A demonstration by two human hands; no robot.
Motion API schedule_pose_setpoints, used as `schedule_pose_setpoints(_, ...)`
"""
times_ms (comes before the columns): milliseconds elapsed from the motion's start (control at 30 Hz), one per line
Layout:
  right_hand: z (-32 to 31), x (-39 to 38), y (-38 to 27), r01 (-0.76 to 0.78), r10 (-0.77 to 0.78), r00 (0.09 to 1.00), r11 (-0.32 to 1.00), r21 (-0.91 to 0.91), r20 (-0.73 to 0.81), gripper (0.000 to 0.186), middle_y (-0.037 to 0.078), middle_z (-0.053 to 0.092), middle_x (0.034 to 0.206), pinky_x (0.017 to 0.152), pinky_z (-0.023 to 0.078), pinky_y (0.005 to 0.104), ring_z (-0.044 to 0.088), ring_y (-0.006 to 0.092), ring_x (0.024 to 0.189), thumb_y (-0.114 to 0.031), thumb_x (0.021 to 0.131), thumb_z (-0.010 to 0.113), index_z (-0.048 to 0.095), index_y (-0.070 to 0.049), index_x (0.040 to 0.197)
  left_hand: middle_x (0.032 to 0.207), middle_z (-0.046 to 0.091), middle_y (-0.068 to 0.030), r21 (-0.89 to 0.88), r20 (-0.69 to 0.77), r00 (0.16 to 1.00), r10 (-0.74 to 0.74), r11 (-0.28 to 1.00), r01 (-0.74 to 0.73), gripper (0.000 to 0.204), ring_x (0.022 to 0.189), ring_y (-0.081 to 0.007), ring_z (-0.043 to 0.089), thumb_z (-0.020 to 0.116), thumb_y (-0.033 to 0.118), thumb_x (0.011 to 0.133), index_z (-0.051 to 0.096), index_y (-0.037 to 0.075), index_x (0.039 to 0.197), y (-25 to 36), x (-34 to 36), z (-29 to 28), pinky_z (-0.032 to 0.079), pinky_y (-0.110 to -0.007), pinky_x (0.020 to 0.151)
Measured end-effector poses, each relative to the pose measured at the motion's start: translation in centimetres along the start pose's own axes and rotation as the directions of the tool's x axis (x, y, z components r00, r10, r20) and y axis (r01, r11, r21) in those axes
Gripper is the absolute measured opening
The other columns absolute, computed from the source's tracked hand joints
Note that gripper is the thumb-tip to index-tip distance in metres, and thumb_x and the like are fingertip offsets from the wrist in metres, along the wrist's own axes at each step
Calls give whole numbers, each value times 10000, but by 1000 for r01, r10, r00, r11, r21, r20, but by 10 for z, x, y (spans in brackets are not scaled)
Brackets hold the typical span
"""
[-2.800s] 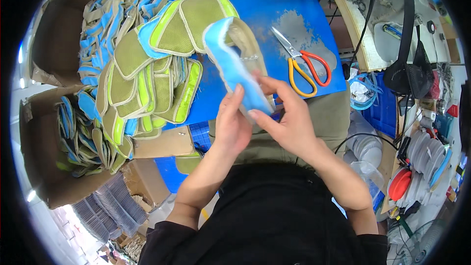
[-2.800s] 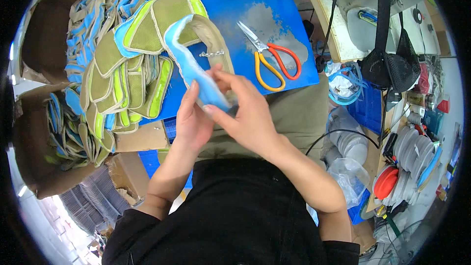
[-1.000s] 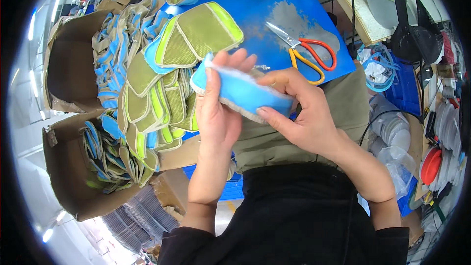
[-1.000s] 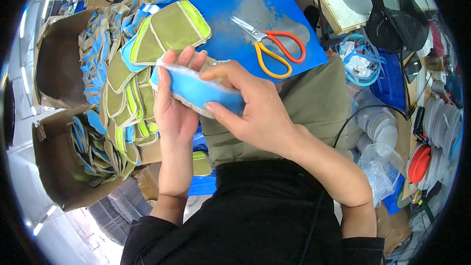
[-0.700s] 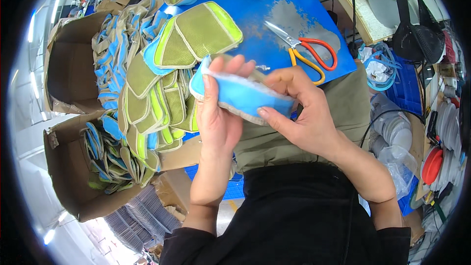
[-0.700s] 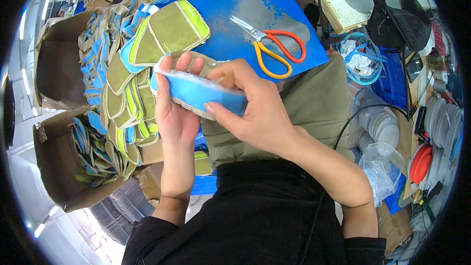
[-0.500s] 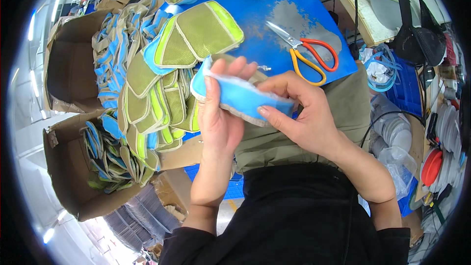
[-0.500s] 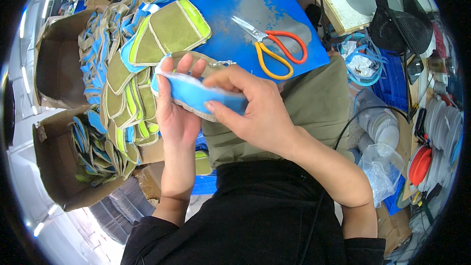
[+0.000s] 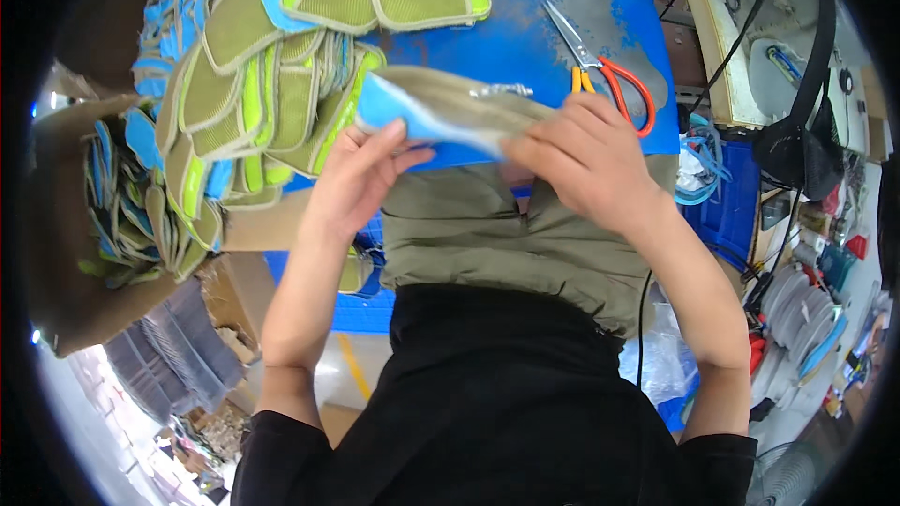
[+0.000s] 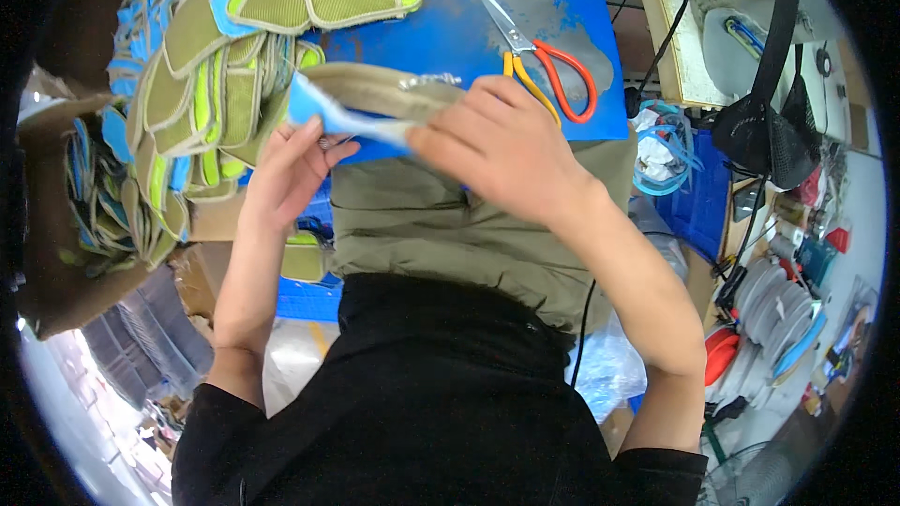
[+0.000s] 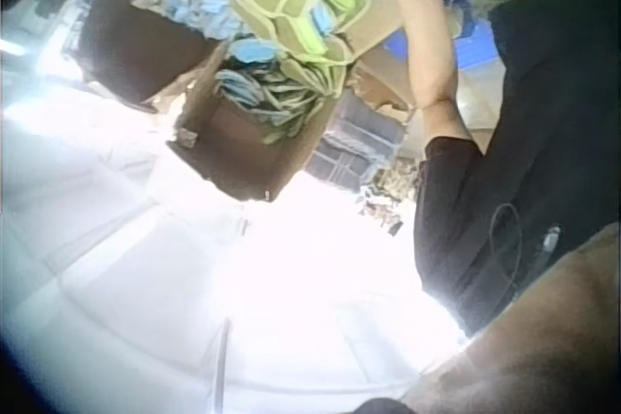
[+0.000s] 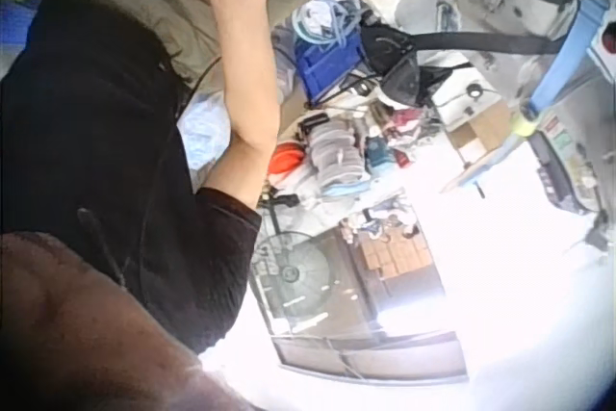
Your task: The person aligns blue and green fabric pieces under a sewing machine presser foot and guides them through the machine to stitch the edges. They repeatedly pick up fabric pieces, position them for sewing, and trim excess thread using scissors.
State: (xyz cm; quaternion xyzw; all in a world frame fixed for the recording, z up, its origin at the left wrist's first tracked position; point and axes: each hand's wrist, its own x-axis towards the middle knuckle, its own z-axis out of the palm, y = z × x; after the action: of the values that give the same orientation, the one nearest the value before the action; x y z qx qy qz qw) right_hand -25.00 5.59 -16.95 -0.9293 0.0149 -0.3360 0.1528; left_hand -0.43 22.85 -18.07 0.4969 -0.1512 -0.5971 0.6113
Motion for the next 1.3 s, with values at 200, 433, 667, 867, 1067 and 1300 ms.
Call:
schedule_pose_setpoints(200,19,-14,-2,-374,323,919,896,240,227,306,81,716,1058,883,527,390,692,284,982,-79,838,739,702,-104,1141,1215,677,-116,793,-98,808,581,536,-290,427,1111,-231,683,812,192,883,646,32,1242,-20,-18,-10,569,-351,835)
schedule_pose_setpoints(433,-33,100,12,-389,368,921,875,287,128,280,87,755,1059,890,538,305,682,126,987,-1,898,719,723,-30,1176,1287,658,-146,615,764,418,492,-358,-703,699,1190,-320,638,915,176,727,610,47,1342,110,45,58,494,-430,1027)
schedule_pose_setpoints(667,-58,90,3,41,-45,995,998,-53,-88,329,75,709,949,792,536,338,677,213,854,-8,816,744,727,-55,1141,1065,687,-133,606,794,532,294,-448,-657,441,1002,-344,663,873,107,707,706,65,1114,130,20,72,507,-426,915)
schedule_pose_setpoints(867,24,-13,-1,-238,205,951,963,124,230,418,80,695,967,811,514,426,669,320,889,-68,816,740,638,-92,1220,1125,697,-79,700,707,681,189,-324,-636,557,1044,-316,663,860,111,687,692,100,1218,19,23,22,527,-456,945)
schedule_pose_setpoints(1067,31,-23,-2,-452,377,870,867,208,319,391,118,693,996,801,504,458,663,360,929,-71,853,727,618,-98,1228,1240,715,-89,668,736,596,321,-204,-716,398,1011,-307,689,826,60,757,674,93,1123,-21,22,15,548,-423,873)
schedule_pose_setpoints(1300,29,-24,13,-403,350,910,870,282,222,301,95,688,1002,775,504,435,665,342,910,-77,867,724,653,-88,1159,1093,748,-98,653,736,567,371,-166,-739,232,912,-292,725,787,-4,820,690,66,1019,-23,43,6,570,-370,744)
